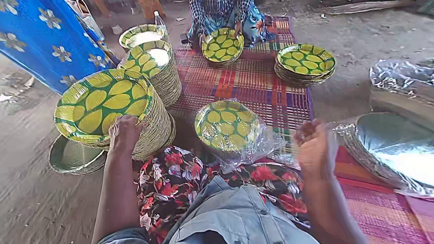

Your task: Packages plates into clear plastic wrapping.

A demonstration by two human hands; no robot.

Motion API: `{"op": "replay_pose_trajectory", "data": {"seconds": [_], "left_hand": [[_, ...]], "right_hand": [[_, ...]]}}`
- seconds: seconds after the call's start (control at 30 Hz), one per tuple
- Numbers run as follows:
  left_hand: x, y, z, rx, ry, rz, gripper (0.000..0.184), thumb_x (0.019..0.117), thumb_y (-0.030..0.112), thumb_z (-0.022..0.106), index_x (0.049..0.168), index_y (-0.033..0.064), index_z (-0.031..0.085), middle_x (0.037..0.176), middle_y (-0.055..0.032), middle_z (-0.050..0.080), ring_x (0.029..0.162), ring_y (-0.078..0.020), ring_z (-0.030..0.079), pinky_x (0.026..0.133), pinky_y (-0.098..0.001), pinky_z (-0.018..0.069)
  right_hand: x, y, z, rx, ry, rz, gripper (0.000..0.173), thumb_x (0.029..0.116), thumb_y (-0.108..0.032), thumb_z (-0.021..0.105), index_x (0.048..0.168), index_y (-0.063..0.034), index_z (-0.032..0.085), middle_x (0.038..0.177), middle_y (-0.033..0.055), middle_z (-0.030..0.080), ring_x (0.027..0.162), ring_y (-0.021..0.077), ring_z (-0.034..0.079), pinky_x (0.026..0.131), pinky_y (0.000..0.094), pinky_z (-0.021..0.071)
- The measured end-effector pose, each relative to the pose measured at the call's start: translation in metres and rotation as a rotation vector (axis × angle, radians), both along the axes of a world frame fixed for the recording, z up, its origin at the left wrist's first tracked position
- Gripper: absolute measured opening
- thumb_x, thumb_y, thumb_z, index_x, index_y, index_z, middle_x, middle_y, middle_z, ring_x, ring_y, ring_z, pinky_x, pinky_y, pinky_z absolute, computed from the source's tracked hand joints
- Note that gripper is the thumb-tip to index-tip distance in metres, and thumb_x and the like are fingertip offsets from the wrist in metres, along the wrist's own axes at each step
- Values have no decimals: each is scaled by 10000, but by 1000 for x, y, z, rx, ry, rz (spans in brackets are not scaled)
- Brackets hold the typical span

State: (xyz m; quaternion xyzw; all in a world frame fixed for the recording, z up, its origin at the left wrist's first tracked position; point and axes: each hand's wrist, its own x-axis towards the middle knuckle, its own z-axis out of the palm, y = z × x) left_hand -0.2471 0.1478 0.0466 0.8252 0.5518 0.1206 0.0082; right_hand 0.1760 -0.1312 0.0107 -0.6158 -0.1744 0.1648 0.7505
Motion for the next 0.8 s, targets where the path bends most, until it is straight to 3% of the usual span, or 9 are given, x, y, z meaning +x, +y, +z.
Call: {"op": "replay_pose_trajectory", "data": {"seconds": [0.13,0.23,0.33,0.4,0.5,0.6,0.7,0.73,0.8], "left_hand": [[1,-2,3,139,-2,-10,263,1048,103,548,1049,-126,677,1142,-322,661,1129,-531,614,930,-700,473],[-4,-7,17,230,-33,54,282,1064,114,518,1108,-121,667,1168,-319,656,1161,-515,606,971,-677,459],[-7,-29,50,302,-35,81,319,1075,146,514,1147,-132,651,1195,-340,642,1177,-534,601,988,-691,443],[0,-61,78,369,-37,31,349,1077,185,510,1148,-123,660,1180,-340,647,1158,-538,611,934,-706,459],[13,-112,104,530,-25,-254,471,1077,307,426,983,-79,681,929,-274,679,881,-473,692,706,-620,539],[38,-152,119,595,-58,-628,466,1107,351,390,915,21,657,795,-163,664,767,-318,683,663,-440,536],[67,-162,129,428,-184,-986,425,1119,354,377,906,74,614,745,-83,581,717,-220,597,653,-332,482],[77,-161,132,396,-236,-1053,432,1115,357,391,897,69,627,727,-68,574,697,-192,578,630,-303,462],[97,-161,133,430,-324,-1095,414,1106,354,422,899,78,652,745,-44,581,735,-151,575,684,-278,452]], "right_hand": [[-21,7,45,167,-280,214,257,1066,-178,358,1148,-148,600,1072,-60,690,969,91,679,854,294,579],[-53,12,33,53,-297,370,231,1027,-167,427,1096,-85,631,1019,-43,703,938,73,681,811,271,582],[-88,12,10,-78,-477,429,296,1002,-133,465,1142,59,642,1096,84,691,1006,74,660,846,249,555],[-104,14,-2,-43,-800,399,348,985,-200,570,1218,41,662,1225,186,683,1151,173,648,941,298,539],[-115,17,17,-22,-1259,257,601,1009,-523,572,1436,-107,493,1495,181,532,1433,248,468,1185,454,336],[-116,19,58,-40,-1530,155,666,999,-576,556,1492,-190,328,1645,131,320,1556,239,247,1238,573,114],[-104,10,86,11,-1541,208,638,899,-398,737,1420,-192,432,1403,163,575,1329,284,551,1150,585,324],[-98,2,90,14,-1528,195,609,878,-416,739,1379,-177,486,1162,130,665,1101,267,640,1018,491,444],[-83,-20,94,-4,-1528,222,538,923,-425,709,1334,-127,529,906,100,620,851,241,611,776,364,481]]}}
